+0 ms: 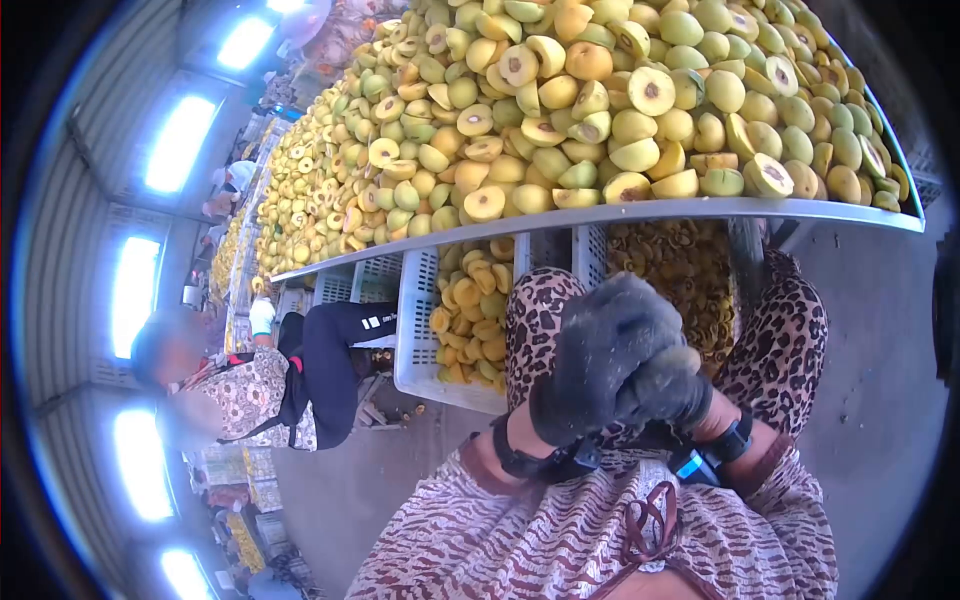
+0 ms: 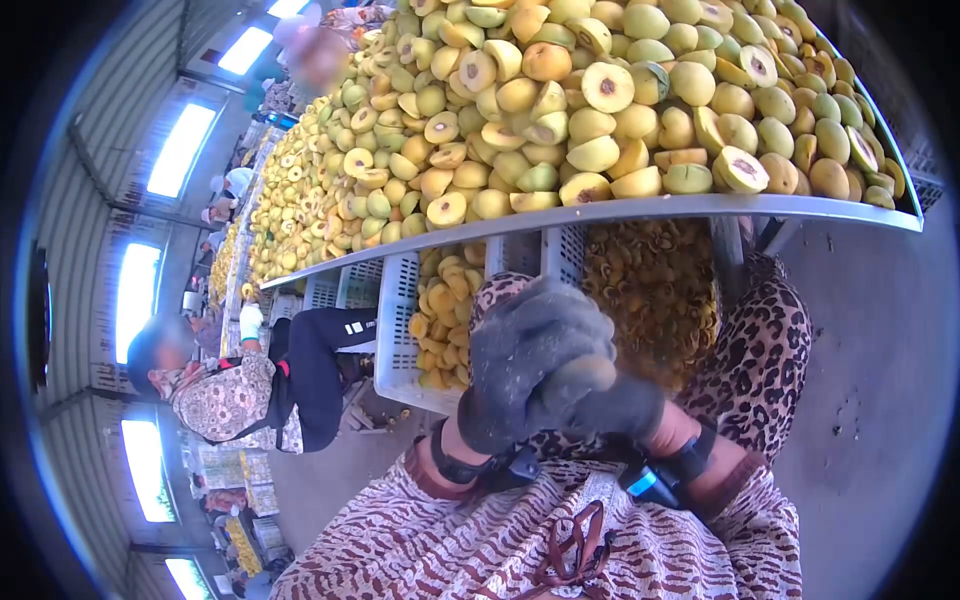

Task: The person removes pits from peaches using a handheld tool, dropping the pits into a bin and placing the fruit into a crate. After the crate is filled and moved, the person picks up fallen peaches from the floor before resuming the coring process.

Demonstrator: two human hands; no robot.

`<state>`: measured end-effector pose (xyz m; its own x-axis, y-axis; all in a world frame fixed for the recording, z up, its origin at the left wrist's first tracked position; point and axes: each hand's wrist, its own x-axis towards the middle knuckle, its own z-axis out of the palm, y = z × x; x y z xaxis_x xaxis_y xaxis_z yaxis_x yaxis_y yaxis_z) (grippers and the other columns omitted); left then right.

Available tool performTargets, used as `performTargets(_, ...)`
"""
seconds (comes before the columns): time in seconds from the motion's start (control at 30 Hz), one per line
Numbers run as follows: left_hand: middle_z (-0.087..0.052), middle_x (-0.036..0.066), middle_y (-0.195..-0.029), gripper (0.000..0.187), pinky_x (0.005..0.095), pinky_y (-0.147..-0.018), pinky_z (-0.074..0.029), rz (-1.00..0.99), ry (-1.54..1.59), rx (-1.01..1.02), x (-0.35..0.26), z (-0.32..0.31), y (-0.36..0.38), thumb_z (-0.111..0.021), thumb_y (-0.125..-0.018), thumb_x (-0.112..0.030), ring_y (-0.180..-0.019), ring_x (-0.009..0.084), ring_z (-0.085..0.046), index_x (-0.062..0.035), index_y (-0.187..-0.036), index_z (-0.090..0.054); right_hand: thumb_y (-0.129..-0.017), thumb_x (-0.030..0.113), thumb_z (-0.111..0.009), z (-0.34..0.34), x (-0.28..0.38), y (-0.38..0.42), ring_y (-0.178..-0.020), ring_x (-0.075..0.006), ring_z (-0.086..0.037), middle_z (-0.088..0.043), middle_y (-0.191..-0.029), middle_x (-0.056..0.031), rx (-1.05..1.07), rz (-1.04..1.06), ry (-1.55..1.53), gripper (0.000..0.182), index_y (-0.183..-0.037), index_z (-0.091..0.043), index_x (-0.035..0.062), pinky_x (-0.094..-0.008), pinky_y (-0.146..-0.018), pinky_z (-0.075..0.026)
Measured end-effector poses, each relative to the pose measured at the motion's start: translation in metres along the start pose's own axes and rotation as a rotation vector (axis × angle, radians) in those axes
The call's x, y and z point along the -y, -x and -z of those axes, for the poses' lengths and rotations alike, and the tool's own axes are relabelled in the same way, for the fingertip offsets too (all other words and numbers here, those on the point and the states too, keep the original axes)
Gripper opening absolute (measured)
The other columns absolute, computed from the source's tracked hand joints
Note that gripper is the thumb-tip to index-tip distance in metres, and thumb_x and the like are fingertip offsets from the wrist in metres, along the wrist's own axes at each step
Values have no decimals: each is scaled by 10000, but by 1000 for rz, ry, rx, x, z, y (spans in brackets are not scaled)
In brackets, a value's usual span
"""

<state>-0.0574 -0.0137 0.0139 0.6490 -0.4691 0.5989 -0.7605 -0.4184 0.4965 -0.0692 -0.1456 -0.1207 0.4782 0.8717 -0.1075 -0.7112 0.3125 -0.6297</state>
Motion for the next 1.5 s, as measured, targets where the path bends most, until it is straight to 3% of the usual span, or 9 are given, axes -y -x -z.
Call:
performTargets(0.13, -665, 134, -822, 486, 369, -708, -521, 538, 718, -197, 8, 15, 13, -503, -998, -380, -749, 259, -647, 8, -730, -621, -787, 89, -763, -29, 17, -23, -1011, -134, -597, -630, -1119, -66, 142, 93, 234, 496, -1238, -559, 62, -271, -891, -487)
performTargets(0.33, -660, 179, -789, 455, 388, -713, -528, 370, 355, -71, 16, 23, 12, -505, -992, -331, -727, 284, -650, 26, -731, -612, -818, 51, -707, -34, 26, -48, -1098, -191, -566, -606, -1184, -80, 66, 747, 760, 474, -1261, -541, 20, -318, -953, -463)
performTargets(0.47, -640, 148, -825, 407, 382, -683, -537, 206, 355, -116, 38, 12, 23, -542, -985, -363, -736, 287, -647, -18, -776, -595, -857, 98, -703, -27, 22, -41, -1164, -182, -529, -570, -1250, -104, 262, 35, 395, 436, -1256, -546, 15, -316, -1002, -438)
performTargets(0.57, -622, 142, -826, 485, 380, -705, -576, 1017, 1212, -440, 32, 12, 29, -371, -1047, -445, -751, 292, -657, -54, -816, -538, -844, 83, -696, -23, 10, -46, -870, -158, -629, -652, -900, -41, 235, 183, 525, 237, -1070, -642, 37, -306, -783, -523)
performTargets(0.67, -646, 155, -886, 500, 390, -720, -584, 856, 1166, -583, 68, 52, 55, -401, -1035, -465, -802, 281, -664, -46, -829, -579, -829, 155, -663, -16, 26, -44, -730, -188, -637, -667, -799, -100, 322, 136, 576, 234, -1017, -662, 15, -332, -819, -508)
performTargets(0.87, -669, 216, -1110, 390, 421, -998, -436, 386, -853, -76, 210, 174, 112, -588, -943, -252, -1152, 343, -582, 66, -1165, -631, -790, 67, -649, 7, 61, -39, -593, -94, -567, -628, -683, -34, -391, -66, 4, 92, -844, -684, 0, -230, -566, -474)
performTargets(1.1, -605, 208, -1251, 504, 361, -979, -471, 827, -413, 101, 288, 138, 32, -697, -854, -173, -1121, 297, -610, 93, -1256, -554, -804, 65, -651, 0, 71, -31, -517, -94, -549, -613, -651, -25, -405, 58, -62, 94, -858, -680, -6, -224, -464, -429)
performTargets(1.4, -611, 197, -1210, 479, 351, -909, -528, 861, 1053, -440, 99, 87, 45, -539, -997, -273, -1100, 258, -620, 74, -1322, -488, -826, 78, -681, -33, 36, -45, -601, -63, -570, -633, -720, -7, -401, 92, 348, 91, -897, -685, 22, -229, -526, -470)
performTargets(1.5, -588, 152, -1284, 508, 359, -979, -489, 983, 876, -497, 71, 42, 60, -482, -1016, -324, -1130, 239, -605, 65, -1343, -483, -873, 93, -662, -39, 36, -42, -681, -57, -558, -634, -727, 15, -471, 145, 411, 84, -893, -664, 11, -229, -627, -467)
